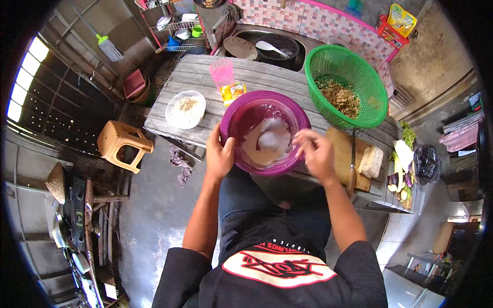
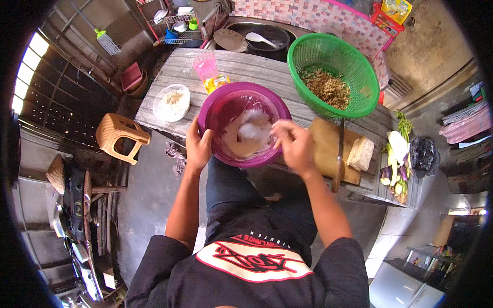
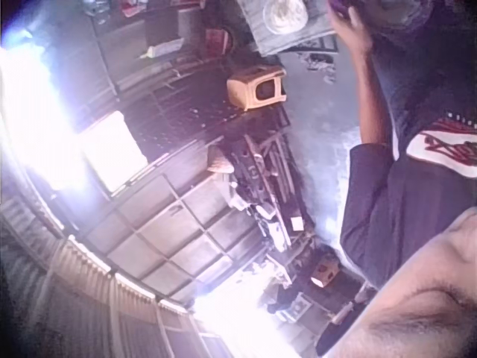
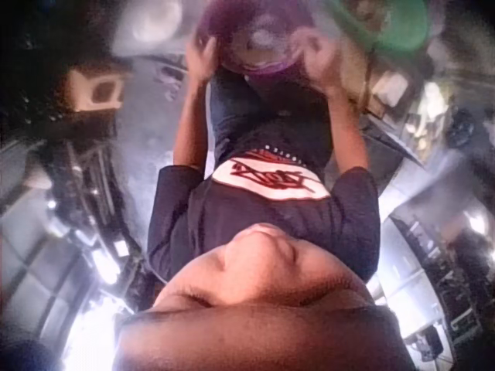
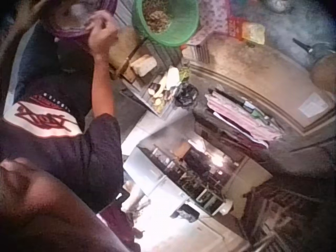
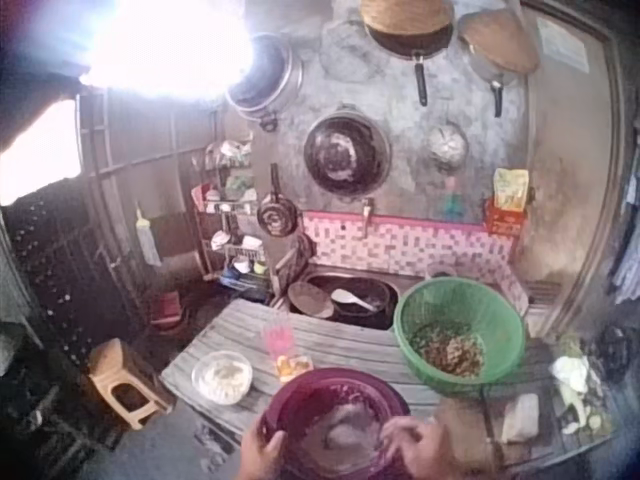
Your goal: The person cuts tempeh into pieces on a wooden board using a knife and then places the pieces into a bowl containing a white liquid and stirs it with a spoon, before adding seasoning from a small yellow packet.
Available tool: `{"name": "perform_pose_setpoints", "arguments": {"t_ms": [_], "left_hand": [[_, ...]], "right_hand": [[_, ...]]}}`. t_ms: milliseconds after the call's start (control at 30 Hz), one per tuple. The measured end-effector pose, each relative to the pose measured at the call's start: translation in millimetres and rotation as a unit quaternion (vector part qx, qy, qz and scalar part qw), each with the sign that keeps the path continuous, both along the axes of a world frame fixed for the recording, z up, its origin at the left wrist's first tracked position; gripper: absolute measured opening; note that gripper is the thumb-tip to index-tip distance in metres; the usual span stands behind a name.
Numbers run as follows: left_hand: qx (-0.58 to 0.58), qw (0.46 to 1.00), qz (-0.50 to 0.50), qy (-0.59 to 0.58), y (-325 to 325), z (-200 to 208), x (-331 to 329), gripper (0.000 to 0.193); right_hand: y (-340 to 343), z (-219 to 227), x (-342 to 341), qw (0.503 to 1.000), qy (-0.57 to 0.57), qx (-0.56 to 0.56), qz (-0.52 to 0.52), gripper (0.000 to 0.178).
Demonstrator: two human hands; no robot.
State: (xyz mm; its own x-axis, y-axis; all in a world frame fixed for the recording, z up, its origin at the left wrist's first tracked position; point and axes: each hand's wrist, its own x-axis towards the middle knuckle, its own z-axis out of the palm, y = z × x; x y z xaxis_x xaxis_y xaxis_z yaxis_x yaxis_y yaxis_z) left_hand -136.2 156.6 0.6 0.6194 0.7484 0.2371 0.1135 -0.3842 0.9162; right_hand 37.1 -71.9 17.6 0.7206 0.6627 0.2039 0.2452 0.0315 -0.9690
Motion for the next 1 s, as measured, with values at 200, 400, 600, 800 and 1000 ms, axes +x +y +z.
{"name": "perform_pose_setpoints", "arguments": {"t_ms": [200, 400, 600, 800, 1000], "left_hand": [[0.030, 0.999, -0.009, -0.011, 0.5, -6.6, 0.9, 0.055], [-0.014, 0.998, -0.031, -0.058, 5.1, -15.6, -1.9, 0.054], [-0.030, 0.998, -0.031, -0.042, 2.9, -10.3, -1.7, 0.051], [0.021, 0.999, -0.025, -0.043, -7.0, 3.6, 1.6, 0.048], [0.008, 0.997, 0.002, -0.076, -3.0, -16.3, -2.7, 0.049]], "right_hand": [[9.7, -11.7, 1.8, 1.000, -0.029, 0.003, -0.011, 0.021], [17.2, 3.3, 15.2, 0.994, -0.026, 0.046, -0.093, 0.024], [25.6, 5.5, 1.8, 0.996, -0.063, -0.041, 0.050, 0.023], [28.9, 6.9, 4.8, 0.996, -0.061, -0.059, 0.023, 0.020], [-2.7, 27.0, 4.0, 0.991, -0.119, -0.024, -0.048, 0.021]]}}
